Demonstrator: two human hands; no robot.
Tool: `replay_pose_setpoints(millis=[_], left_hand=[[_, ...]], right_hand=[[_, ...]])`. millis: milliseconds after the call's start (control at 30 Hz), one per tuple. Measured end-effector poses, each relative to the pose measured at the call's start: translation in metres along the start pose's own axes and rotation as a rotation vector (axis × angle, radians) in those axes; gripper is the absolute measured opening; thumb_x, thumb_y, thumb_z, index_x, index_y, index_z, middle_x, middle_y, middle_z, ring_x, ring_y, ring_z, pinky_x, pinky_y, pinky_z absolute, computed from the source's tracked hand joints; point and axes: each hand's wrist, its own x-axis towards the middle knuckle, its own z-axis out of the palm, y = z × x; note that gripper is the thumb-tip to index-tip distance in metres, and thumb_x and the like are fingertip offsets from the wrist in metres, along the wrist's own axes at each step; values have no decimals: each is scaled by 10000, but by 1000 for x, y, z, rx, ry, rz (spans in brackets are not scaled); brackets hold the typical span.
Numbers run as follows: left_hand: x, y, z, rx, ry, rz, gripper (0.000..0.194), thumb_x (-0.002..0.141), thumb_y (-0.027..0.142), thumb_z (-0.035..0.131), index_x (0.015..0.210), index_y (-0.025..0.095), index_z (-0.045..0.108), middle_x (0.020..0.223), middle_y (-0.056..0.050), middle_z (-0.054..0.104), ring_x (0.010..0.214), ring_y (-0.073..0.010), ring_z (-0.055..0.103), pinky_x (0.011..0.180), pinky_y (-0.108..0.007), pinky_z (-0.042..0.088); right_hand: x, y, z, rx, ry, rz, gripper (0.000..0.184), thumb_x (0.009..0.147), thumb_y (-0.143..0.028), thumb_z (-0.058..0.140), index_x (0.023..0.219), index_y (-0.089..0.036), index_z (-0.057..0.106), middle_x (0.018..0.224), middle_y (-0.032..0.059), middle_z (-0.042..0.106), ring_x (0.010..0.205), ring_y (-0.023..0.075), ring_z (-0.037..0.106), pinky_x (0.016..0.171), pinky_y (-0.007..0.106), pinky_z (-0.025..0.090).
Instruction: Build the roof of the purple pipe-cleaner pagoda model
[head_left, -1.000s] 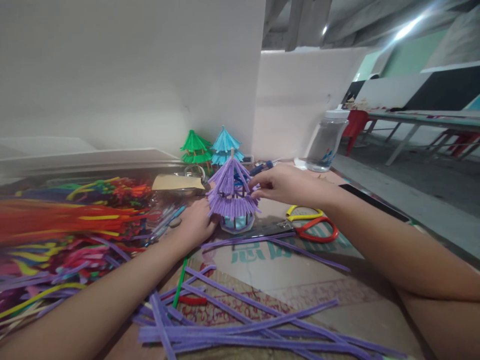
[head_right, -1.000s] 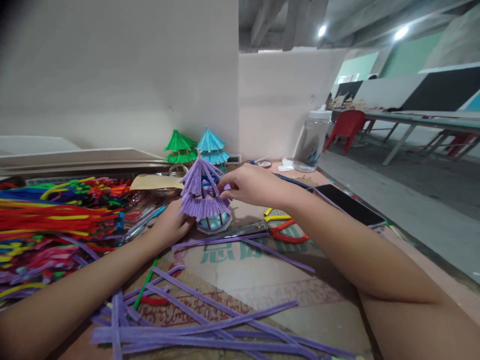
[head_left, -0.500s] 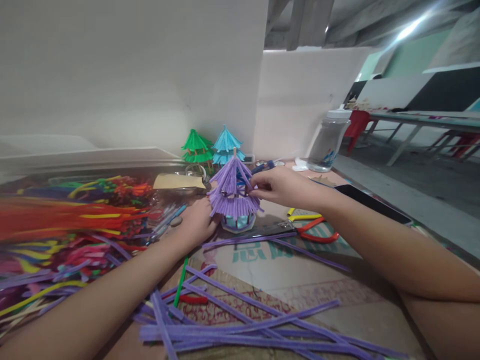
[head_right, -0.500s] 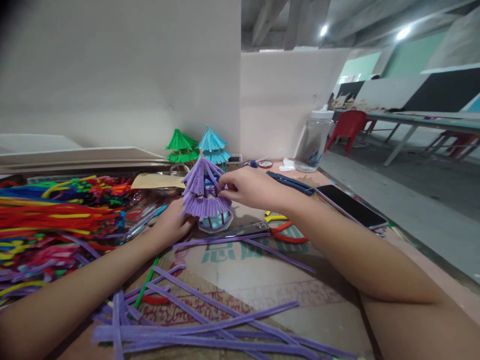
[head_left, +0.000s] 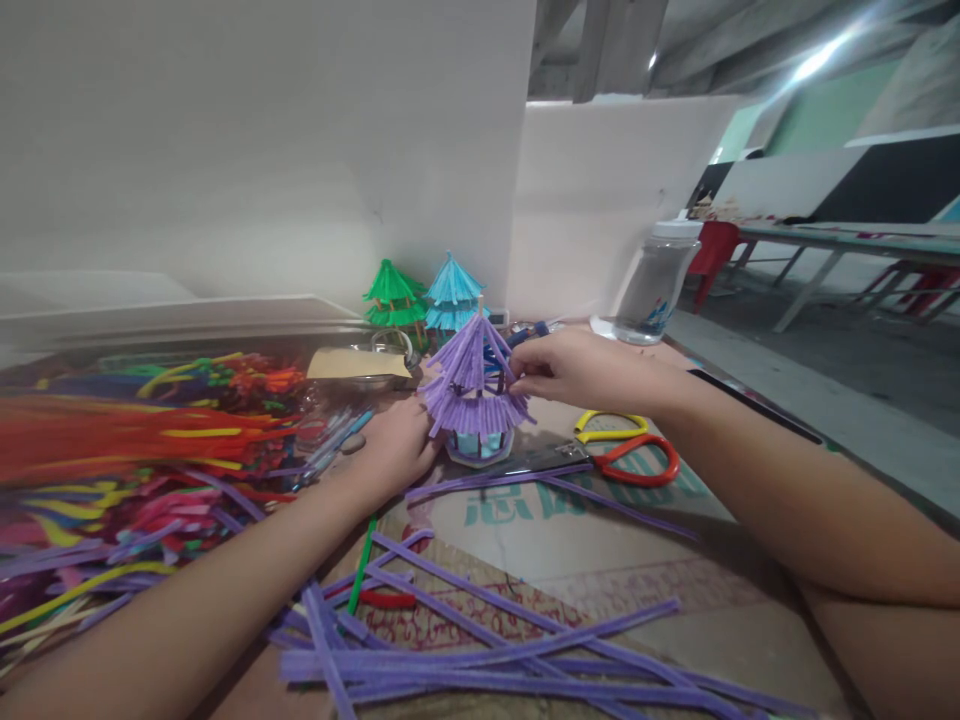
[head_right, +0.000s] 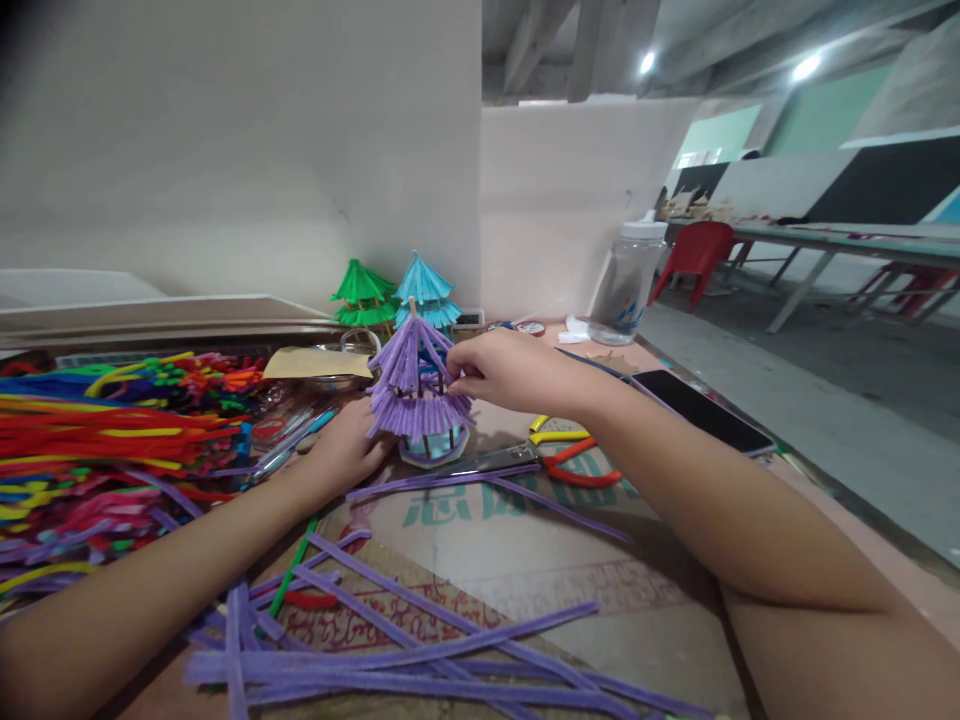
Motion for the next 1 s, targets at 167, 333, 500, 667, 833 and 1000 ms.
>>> replay_pose_setpoints(millis=[167,333,500,667,833,1000], left_hand=[[0,0,0,-68,10,-47,157,892,264,505,926,177,632,1035,-118,648,1014,-262,594,925,-392,466],[1,-2,1,-84,16,-102,173,873,238,509,962,167,640,1008,-115,655,1012,-267,605,914,-394,478],[3,-3,0,-75,21,-144,193,810,167,545,971,169,650,1025,-126,666,1048,-287,614,920,-399,487],[3,-4,0,-100,35,-143,206,797,150,555,977,173,652,1059,-129,670,1076,-293,616,926,-399,494],[3,-4,1,-102,35,-149,212,796,147,556,985,179,647,1040,-116,672,1067,-278,623,932,-389,497],[2,-4,1,-89,41,-140,196,817,169,544,985,176,644,1033,-119,672,1062,-278,624,930,-396,501]], right_hand=[[2,2,5,-2,25,-10,136,867,-287,600,795,-206,682,649,-27,624,537,83,457,544,249,277],[2,3,6,-83,87,13,156,863,-249,556,861,-243,712,754,-13,697,615,108,524,582,257,297],[-2,7,-3,-157,-3,60,172,876,-268,511,839,-239,677,817,0,703,683,136,552,579,268,293],[-2,28,-13,-132,-13,180,187,888,-308,500,909,-232,670,844,24,691,713,156,566,592,273,319],[6,53,-7,84,-151,215,151,848,-346,579,862,-212,647,777,19,697,708,157,614,604,267,362],[13,62,11,315,-293,139,173,811,-358,646,811,-201,574,682,3,668,626,141,625,562,256,403]])
